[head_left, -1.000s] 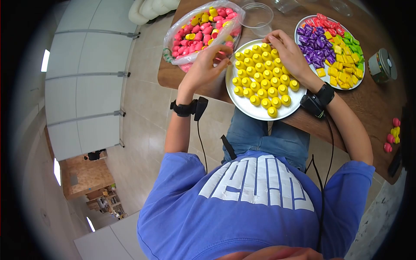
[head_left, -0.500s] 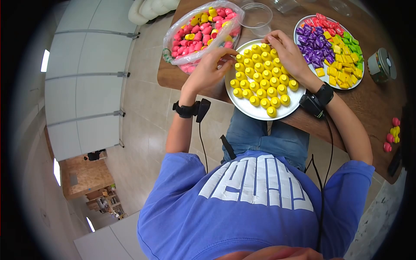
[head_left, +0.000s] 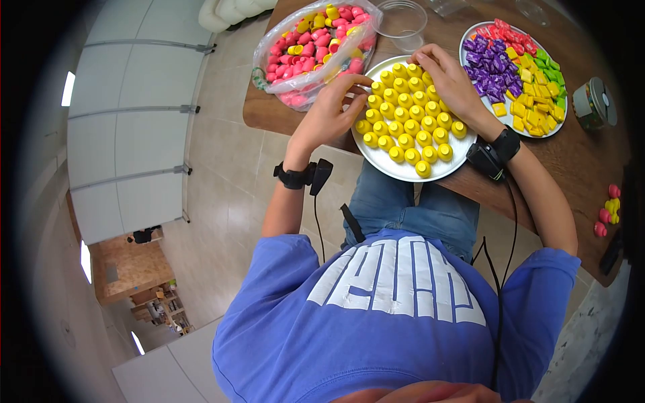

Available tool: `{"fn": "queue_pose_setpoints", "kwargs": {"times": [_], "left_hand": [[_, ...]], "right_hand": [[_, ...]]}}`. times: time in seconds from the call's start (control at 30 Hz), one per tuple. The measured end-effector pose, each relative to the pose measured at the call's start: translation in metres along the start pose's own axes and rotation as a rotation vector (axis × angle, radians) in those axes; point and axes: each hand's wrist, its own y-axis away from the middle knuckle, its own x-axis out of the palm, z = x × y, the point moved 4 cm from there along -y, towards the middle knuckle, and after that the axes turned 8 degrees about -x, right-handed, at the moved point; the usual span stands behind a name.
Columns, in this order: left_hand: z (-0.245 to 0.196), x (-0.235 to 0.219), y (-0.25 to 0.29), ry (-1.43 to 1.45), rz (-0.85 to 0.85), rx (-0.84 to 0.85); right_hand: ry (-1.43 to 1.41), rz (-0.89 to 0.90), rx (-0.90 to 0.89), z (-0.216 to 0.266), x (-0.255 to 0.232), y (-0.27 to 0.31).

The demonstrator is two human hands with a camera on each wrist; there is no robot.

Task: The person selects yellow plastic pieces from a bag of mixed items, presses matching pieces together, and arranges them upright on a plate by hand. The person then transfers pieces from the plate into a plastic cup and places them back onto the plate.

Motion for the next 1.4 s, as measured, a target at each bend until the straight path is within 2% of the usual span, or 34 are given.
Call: {"fn": "queue_pose_setpoints", "kwargs": {"times": [0.93, 1.33, 1.4], "left_hand": [[-0.004, 0.008, 0.013, 0.031, 0.032, -0.015], [0.022, -0.006, -0.009, 0.163, -0.045, -0.027], [0.020, -0.002, -0.014, 0.113, -0.049, 0.064]], "right_hand": [[-0.020, 0.158, -0.013, 0.008, 0.007, 0.002], [-0.076, 0.136, -0.010, 0.007, 0.007, 0.001], [-0.067, 0.158, -0.010, 0.011, 0.007, 0.000]]}}
